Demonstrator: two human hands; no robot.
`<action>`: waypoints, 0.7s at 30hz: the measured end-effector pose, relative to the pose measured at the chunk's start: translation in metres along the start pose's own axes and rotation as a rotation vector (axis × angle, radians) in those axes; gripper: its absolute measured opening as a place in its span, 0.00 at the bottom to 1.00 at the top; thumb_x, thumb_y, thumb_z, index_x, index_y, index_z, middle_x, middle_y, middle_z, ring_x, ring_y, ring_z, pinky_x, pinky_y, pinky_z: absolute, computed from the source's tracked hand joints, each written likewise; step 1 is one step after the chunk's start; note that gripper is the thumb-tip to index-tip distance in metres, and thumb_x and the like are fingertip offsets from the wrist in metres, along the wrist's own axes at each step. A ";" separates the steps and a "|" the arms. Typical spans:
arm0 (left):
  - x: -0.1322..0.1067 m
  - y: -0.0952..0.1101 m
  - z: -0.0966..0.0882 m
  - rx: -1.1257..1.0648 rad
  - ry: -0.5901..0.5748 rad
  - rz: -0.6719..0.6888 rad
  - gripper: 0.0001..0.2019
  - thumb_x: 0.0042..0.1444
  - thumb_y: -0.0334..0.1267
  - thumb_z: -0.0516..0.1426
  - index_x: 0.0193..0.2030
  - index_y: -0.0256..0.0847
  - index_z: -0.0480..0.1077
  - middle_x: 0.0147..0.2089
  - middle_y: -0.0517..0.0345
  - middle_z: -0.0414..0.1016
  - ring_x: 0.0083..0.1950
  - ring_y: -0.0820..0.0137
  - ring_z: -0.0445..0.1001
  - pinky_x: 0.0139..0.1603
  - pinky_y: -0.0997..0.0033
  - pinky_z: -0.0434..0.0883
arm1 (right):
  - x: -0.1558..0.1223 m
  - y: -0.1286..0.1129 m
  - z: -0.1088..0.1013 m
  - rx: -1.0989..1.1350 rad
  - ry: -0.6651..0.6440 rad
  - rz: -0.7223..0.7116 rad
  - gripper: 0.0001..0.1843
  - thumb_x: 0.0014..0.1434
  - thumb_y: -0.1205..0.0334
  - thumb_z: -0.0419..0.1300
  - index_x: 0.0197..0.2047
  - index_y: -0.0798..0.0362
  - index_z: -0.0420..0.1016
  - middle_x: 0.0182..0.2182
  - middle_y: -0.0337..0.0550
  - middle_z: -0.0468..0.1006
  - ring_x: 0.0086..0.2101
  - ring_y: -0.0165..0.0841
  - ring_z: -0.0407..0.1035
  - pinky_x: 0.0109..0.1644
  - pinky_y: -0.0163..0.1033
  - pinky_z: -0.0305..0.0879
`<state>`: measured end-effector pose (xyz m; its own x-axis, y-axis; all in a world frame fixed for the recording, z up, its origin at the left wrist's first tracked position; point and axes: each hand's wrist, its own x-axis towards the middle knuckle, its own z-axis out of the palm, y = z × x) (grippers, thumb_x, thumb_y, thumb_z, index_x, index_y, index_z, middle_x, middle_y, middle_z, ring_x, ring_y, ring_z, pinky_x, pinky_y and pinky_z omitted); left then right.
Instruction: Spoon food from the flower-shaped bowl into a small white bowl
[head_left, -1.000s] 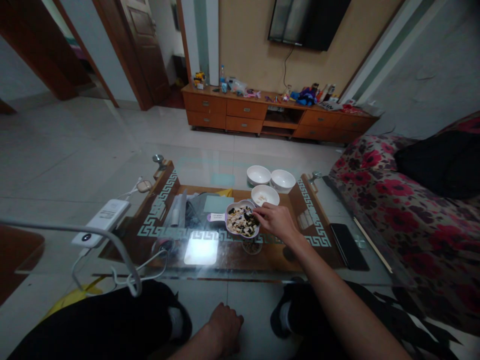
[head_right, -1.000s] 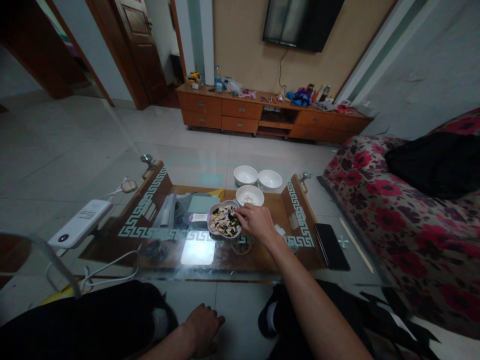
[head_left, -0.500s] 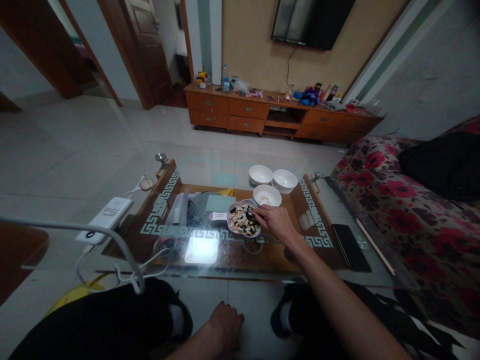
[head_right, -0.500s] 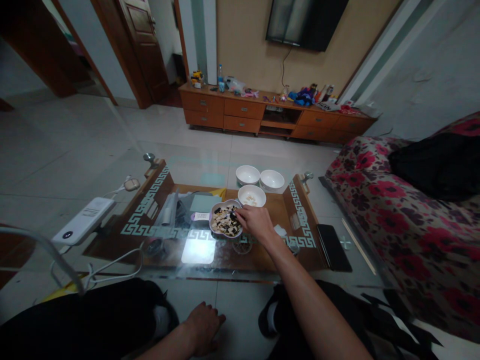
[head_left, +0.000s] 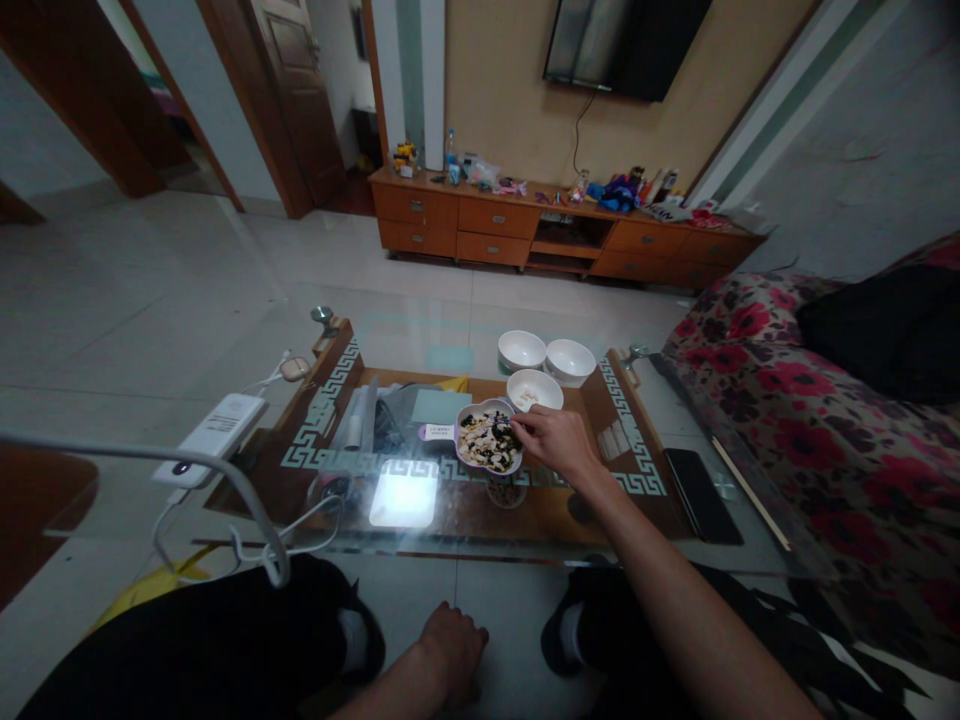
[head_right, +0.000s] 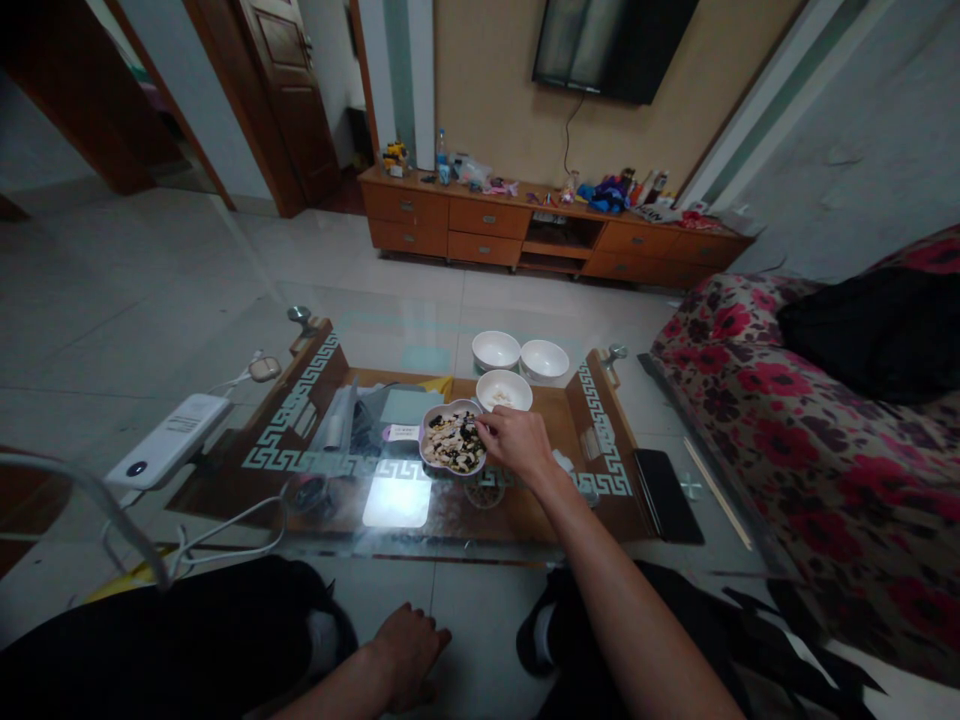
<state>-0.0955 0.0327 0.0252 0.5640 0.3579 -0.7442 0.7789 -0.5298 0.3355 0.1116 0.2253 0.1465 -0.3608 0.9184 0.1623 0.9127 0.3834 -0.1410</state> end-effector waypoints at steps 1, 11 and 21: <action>0.000 0.000 0.001 -0.005 0.007 0.003 0.30 0.61 0.50 0.68 0.64 0.31 0.74 0.57 0.29 0.78 0.59 0.41 0.76 0.66 0.43 0.69 | 0.000 0.000 0.001 -0.001 -0.004 0.009 0.13 0.73 0.56 0.60 0.47 0.44 0.88 0.40 0.42 0.86 0.35 0.36 0.77 0.34 0.36 0.57; 0.000 0.001 0.002 0.006 0.007 -0.008 0.30 0.61 0.50 0.67 0.64 0.33 0.74 0.58 0.31 0.77 0.60 0.41 0.76 0.65 0.44 0.69 | 0.002 -0.001 0.005 0.024 -0.042 0.014 0.13 0.73 0.58 0.60 0.46 0.44 0.88 0.41 0.41 0.87 0.38 0.35 0.78 0.36 0.36 0.61; -0.006 0.005 -0.006 0.021 -0.007 -0.003 0.29 0.63 0.49 0.68 0.64 0.32 0.74 0.58 0.29 0.77 0.61 0.41 0.76 0.67 0.42 0.70 | 0.002 -0.005 0.005 0.017 -0.057 0.005 0.12 0.72 0.58 0.61 0.47 0.45 0.88 0.42 0.41 0.87 0.39 0.36 0.79 0.36 0.36 0.60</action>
<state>-0.0937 0.0324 0.0344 0.5599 0.3539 -0.7492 0.7746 -0.5446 0.3216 0.1055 0.2260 0.1426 -0.3668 0.9243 0.1059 0.9114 0.3798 -0.1586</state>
